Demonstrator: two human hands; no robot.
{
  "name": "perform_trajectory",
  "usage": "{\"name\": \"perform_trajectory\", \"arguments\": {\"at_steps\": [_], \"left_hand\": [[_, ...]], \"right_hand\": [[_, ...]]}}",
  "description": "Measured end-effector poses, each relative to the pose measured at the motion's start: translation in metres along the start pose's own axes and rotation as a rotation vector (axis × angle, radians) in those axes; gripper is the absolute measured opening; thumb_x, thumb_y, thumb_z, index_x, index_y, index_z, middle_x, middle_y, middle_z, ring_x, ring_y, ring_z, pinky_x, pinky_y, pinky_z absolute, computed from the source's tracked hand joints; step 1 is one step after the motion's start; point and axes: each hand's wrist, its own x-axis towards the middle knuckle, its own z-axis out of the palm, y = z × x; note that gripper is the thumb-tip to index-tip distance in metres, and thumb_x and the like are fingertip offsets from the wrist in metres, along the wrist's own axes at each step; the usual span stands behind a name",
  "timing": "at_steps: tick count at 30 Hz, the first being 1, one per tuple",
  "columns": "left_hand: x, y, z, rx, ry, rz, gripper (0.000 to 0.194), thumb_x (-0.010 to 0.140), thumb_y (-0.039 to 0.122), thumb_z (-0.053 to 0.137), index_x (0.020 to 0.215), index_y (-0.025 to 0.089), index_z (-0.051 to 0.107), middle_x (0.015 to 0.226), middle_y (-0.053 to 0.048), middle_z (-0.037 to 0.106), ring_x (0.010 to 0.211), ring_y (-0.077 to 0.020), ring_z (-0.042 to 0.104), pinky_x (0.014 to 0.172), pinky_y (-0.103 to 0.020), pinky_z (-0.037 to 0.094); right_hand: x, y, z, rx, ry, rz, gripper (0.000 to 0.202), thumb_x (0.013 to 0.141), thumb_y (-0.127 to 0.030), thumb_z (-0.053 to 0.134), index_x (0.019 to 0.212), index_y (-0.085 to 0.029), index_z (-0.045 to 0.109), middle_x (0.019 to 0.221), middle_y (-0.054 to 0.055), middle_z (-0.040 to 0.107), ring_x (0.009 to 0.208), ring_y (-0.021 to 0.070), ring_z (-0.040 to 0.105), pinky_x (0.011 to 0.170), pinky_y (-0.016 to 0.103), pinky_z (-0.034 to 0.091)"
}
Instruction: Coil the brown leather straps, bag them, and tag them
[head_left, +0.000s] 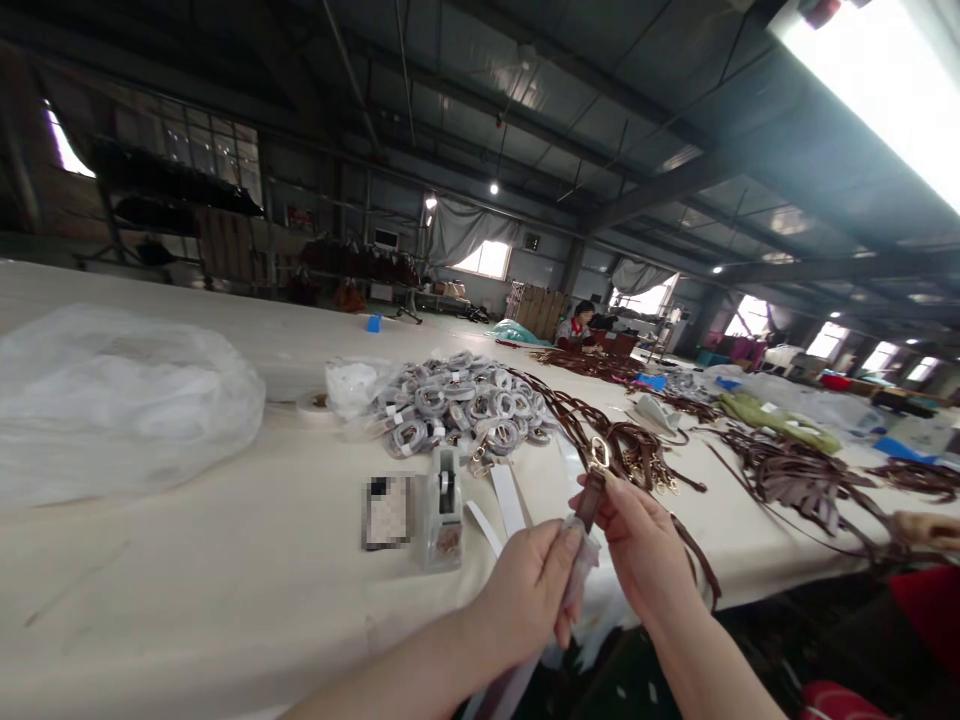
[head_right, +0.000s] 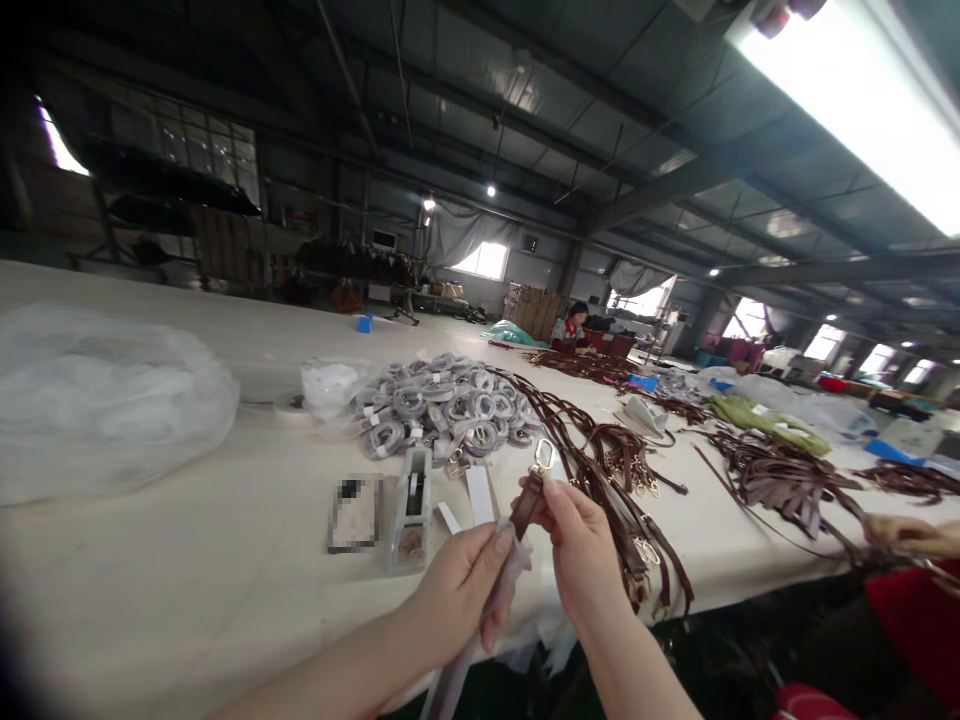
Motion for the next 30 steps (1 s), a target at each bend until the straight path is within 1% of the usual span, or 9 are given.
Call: {"name": "perform_trajectory", "arguments": {"at_steps": [3,7,12,15,19,22,25,27,30], "left_hand": [[0.004,0.01,-0.005,-0.019,0.01,0.025,0.058,0.093,0.071,0.038,0.088,0.016,0.055,0.052,0.005,0.054,0.032,-0.007,0.045,0.032,-0.016,0.032],[0.003,0.021,-0.01,0.006,0.033,0.041,0.06,0.092,0.073,0.038,0.087,0.016,0.056,0.051,0.004,0.054,0.033,-0.0073,0.047,0.032,-0.016,0.032],[0.003,0.026,-0.01,0.032,0.065,0.057,0.057,0.093,0.071,0.038,0.079,0.017,0.053,0.051,0.004,0.052,0.033,-0.007,0.046,0.033,-0.016,0.031],[0.003,0.027,-0.011,0.02,0.104,0.124,0.052,0.096,0.065,0.038,0.079,0.018,0.053,0.05,0.005,0.052,0.034,-0.0077,0.045,0.035,-0.018,0.033],[-0.001,0.022,-0.022,0.021,0.188,0.206,0.044,0.097,0.057,0.046,0.08,0.017,0.057,0.064,-0.001,0.063,0.058,-0.0124,0.061,0.057,-0.021,0.049],[-0.012,0.004,-0.041,-0.122,0.155,0.066,0.039,0.088,0.055,0.064,0.088,0.016,0.06,0.069,0.0,0.065,0.063,-0.0132,0.062,0.058,-0.022,0.05],[-0.033,-0.029,-0.067,-0.195,0.084,-0.131,0.042,0.072,0.048,0.082,0.087,0.014,0.064,0.074,0.0,0.066,0.065,-0.0127,0.062,0.055,-0.021,0.051],[-0.051,-0.052,-0.081,-0.211,0.0,-0.277,0.044,0.066,0.045,0.086,0.088,0.012,0.067,0.077,-0.002,0.068,0.069,-0.0141,0.065,0.058,-0.021,0.052],[-0.077,-0.078,-0.094,-0.253,-0.203,-0.484,0.049,0.069,0.051,0.083,0.096,0.013,0.068,0.076,-0.003,0.071,0.068,-0.015,0.069,0.063,-0.024,0.054]], "right_hand": [[-0.005,0.004,0.0,-0.124,-0.07,-0.088,0.027,0.079,-0.046,0.076,0.077,-0.019,0.078,0.069,0.005,0.072,0.065,0.0213,0.061,0.065,0.033,0.049],[-0.013,0.004,0.0,-0.278,-0.193,-0.19,0.036,0.087,-0.043,0.069,0.059,-0.02,0.067,0.059,0.001,0.059,0.061,0.0181,0.052,0.062,0.031,0.044],[-0.013,-0.005,0.003,-0.374,-0.247,-0.263,0.03,0.088,-0.041,0.068,0.066,-0.02,0.07,0.073,0.005,0.066,0.07,0.0207,0.057,0.066,0.031,0.048],[-0.021,0.002,0.005,-0.236,-0.25,-0.14,0.028,0.083,-0.05,0.072,0.086,-0.023,0.077,0.083,0.007,0.071,0.084,0.0257,0.064,0.078,0.036,0.052],[-0.054,0.033,0.01,0.043,-0.44,0.237,0.051,0.074,-0.053,0.08,0.115,-0.025,0.072,0.093,0.008,0.074,0.092,0.028,0.067,0.084,0.041,0.053],[-0.08,0.058,0.001,0.022,-0.469,0.403,0.042,0.085,-0.053,0.07,0.111,-0.021,0.072,0.077,0.005,0.072,0.065,0.0192,0.064,0.065,0.032,0.051],[-0.094,0.076,-0.023,-0.169,-0.456,0.461,0.044,0.09,-0.058,0.061,0.094,-0.016,0.073,0.054,-0.002,0.059,0.041,0.0095,0.044,0.045,0.022,0.034],[-0.098,0.085,-0.041,-0.307,-0.51,0.5,0.046,0.09,-0.059,0.06,0.081,-0.015,0.071,0.046,-0.006,0.049,0.038,0.0071,0.032,0.042,0.021,0.023],[-0.104,0.094,-0.06,-0.449,-0.669,0.546,0.048,0.092,-0.057,0.059,0.067,-0.017,0.065,0.044,-0.007,0.045,0.042,0.0079,0.03,0.044,0.021,0.02]]}}
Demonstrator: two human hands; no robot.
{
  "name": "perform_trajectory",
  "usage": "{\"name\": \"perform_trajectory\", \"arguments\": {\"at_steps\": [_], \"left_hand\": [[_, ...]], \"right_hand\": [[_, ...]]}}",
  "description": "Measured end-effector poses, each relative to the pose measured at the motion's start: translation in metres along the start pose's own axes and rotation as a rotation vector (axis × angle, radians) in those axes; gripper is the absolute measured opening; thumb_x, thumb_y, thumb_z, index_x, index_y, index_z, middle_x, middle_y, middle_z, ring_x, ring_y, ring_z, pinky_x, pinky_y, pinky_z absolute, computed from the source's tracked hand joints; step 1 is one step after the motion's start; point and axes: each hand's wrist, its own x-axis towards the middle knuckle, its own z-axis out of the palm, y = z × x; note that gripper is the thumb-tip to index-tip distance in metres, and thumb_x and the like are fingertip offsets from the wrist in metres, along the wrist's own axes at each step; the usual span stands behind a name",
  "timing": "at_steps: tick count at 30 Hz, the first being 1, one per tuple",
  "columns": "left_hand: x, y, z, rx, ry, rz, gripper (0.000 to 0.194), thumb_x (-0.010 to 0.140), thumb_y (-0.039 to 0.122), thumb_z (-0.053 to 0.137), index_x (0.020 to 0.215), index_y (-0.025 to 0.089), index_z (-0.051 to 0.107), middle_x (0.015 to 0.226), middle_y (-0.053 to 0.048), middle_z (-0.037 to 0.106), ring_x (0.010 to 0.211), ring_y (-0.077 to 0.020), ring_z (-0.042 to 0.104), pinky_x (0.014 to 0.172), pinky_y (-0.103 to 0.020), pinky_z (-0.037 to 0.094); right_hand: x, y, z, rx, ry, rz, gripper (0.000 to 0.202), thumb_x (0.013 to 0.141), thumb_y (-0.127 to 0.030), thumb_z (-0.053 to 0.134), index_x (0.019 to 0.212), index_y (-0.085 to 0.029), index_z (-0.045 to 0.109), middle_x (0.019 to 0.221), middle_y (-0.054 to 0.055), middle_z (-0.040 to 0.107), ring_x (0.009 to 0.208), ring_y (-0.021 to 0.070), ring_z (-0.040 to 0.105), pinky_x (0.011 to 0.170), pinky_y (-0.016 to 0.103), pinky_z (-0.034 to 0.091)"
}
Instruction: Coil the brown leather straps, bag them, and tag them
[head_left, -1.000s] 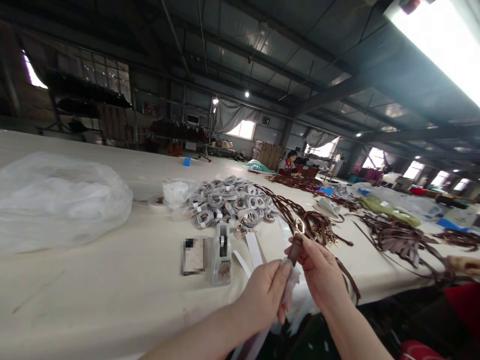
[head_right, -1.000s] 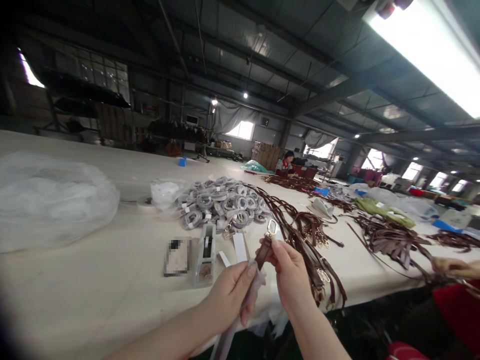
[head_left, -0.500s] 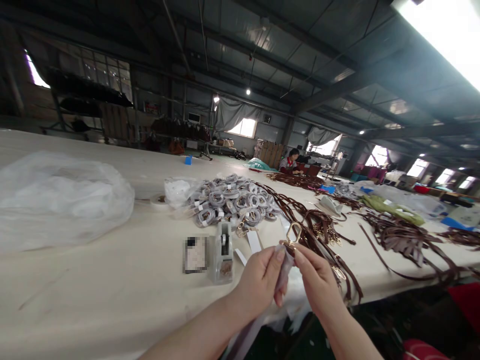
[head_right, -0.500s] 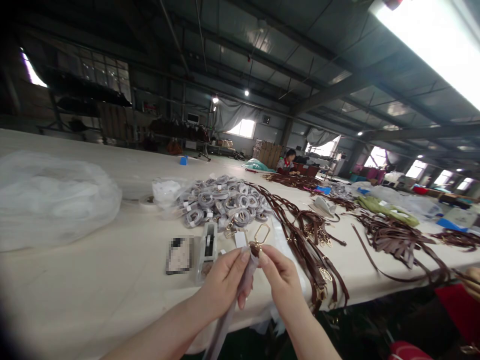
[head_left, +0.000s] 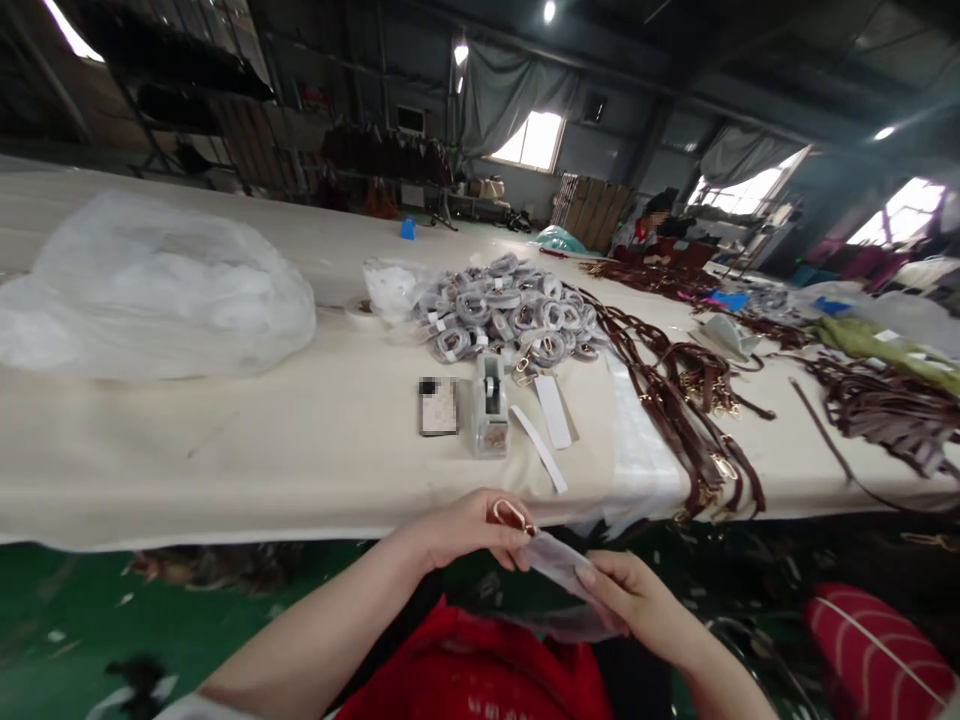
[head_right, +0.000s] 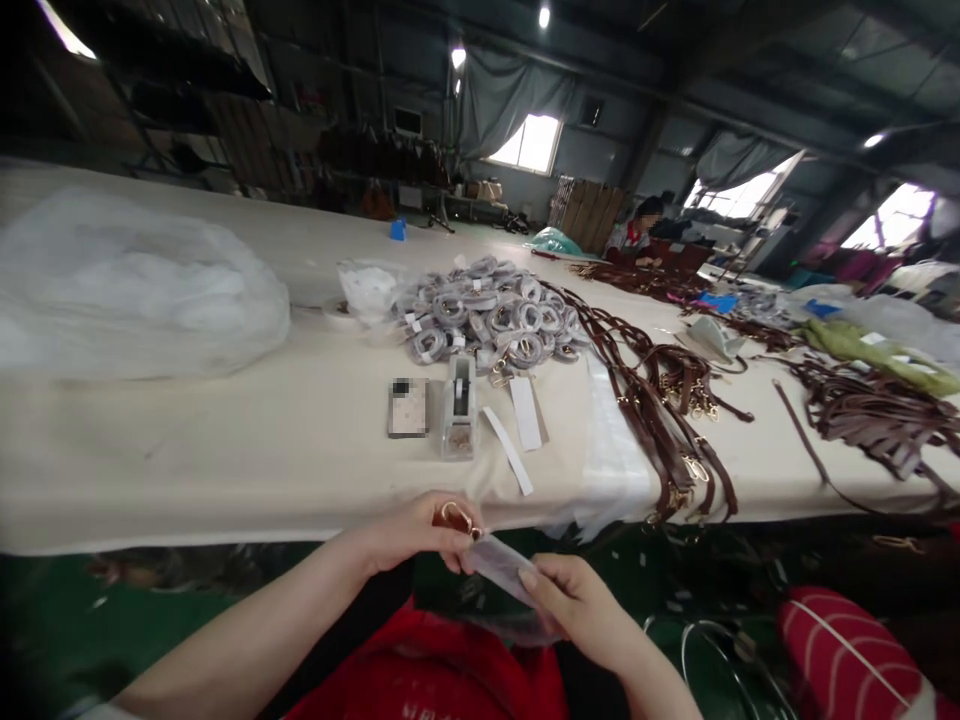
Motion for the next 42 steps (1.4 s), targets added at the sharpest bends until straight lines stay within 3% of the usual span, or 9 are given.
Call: {"name": "perform_trajectory", "arguments": {"at_steps": [9,13,16,19,23,27,33,39,42], "left_hand": [[-0.001,-0.027,0.011,0.19,-0.402,-0.349,0.058,0.071,0.077,0.066,0.075,0.02,0.067,0.051,0.004,0.057,0.036,-0.0096,0.048,0.042,-0.021,0.037],[-0.005,-0.022,0.017,-0.027,-0.416,-0.291,0.055,0.081,0.07,0.062,0.072,0.016,0.067,0.044,0.006,0.042,0.033,-0.0067,0.03,0.037,-0.021,0.024],[-0.004,-0.007,0.022,-0.345,-0.312,-0.119,0.048,0.083,0.061,0.066,0.084,0.013,0.069,0.046,0.007,0.041,0.035,-0.0065,0.027,0.039,-0.022,0.024],[0.007,0.005,0.025,-0.5,-0.049,0.136,0.045,0.083,0.054,0.07,0.097,0.011,0.069,0.058,0.003,0.051,0.047,-0.0077,0.042,0.051,-0.023,0.035],[0.027,-0.009,0.016,-0.193,0.371,0.31,0.048,0.089,0.055,0.062,0.113,0.014,0.061,0.083,-0.004,0.063,0.071,-0.0139,0.056,0.074,-0.029,0.044],[0.023,-0.039,0.011,0.508,0.385,0.317,0.038,0.1,0.048,0.04,0.1,0.017,0.061,0.092,-0.007,0.065,0.088,-0.0207,0.06,0.092,-0.037,0.044],[-0.005,-0.045,0.032,0.759,0.118,0.325,0.034,0.1,0.042,0.036,0.087,0.019,0.058,0.08,-0.005,0.067,0.079,-0.0197,0.063,0.081,-0.031,0.048],[-0.003,-0.054,0.039,0.549,0.136,0.152,0.058,0.1,0.06,0.027,0.076,0.018,0.059,0.049,0.002,0.053,0.048,-0.0124,0.052,0.059,-0.024,0.044],[-0.002,-0.061,0.034,0.242,0.1,0.032,0.07,0.091,0.075,0.032,0.077,0.014,0.064,0.044,0.005,0.047,0.037,-0.0089,0.04,0.044,-0.021,0.032]], "right_hand": [[0.0,0.005,-0.002,-0.264,-0.139,0.008,0.035,0.093,-0.033,0.06,0.064,-0.017,0.068,0.054,-0.004,0.054,0.052,0.0118,0.042,0.051,0.022,0.029],[0.006,0.007,-0.006,-0.266,-0.045,-0.097,0.022,0.074,-0.023,0.079,0.095,-0.019,0.075,0.084,0.001,0.069,0.075,0.0202,0.058,0.067,0.025,0.044],[0.014,0.019,0.022,-0.219,0.051,-0.149,0.025,0.082,-0.026,0.071,0.106,-0.022,0.075,0.1,0.005,0.072,0.09,0.0254,0.063,0.085,0.032,0.048],[0.021,0.029,0.068,-0.042,-0.15,-0.041,0.028,0.094,-0.04,0.056,0.105,-0.026,0.077,0.097,0.005,0.074,0.089,0.0243,0.066,0.082,0.032,0.051],[0.02,0.021,0.098,0.179,-0.397,-0.03,0.041,0.089,-0.055,0.064,0.104,-0.02,0.078,0.085,0.006,0.073,0.073,0.0177,0.064,0.065,0.024,0.049],[0.021,0.002,0.07,0.375,-0.151,-0.114,0.038,0.091,-0.05,0.064,0.097,-0.015,0.078,0.064,0.003,0.067,0.054,0.011,0.056,0.054,0.021,0.043],[0.028,0.006,0.037,0.55,0.173,-0.148,0.037,0.084,-0.049,0.071,0.075,-0.013,0.076,0.047,0.001,0.061,0.042,0.01,0.049,0.048,0.022,0.043],[0.035,0.029,0.029,0.371,0.213,-0.024,0.047,0.085,-0.054,0.067,0.062,-0.013,0.071,0.048,0.003,0.064,0.04,0.0114,0.051,0.043,0.023,0.041],[0.039,0.043,0.02,0.258,0.274,-0.006,0.026,0.079,-0.04,0.076,0.086,-0.015,0.076,0.077,0.007,0.076,0.071,0.0209,0.068,0.069,0.031,0.055]]}}
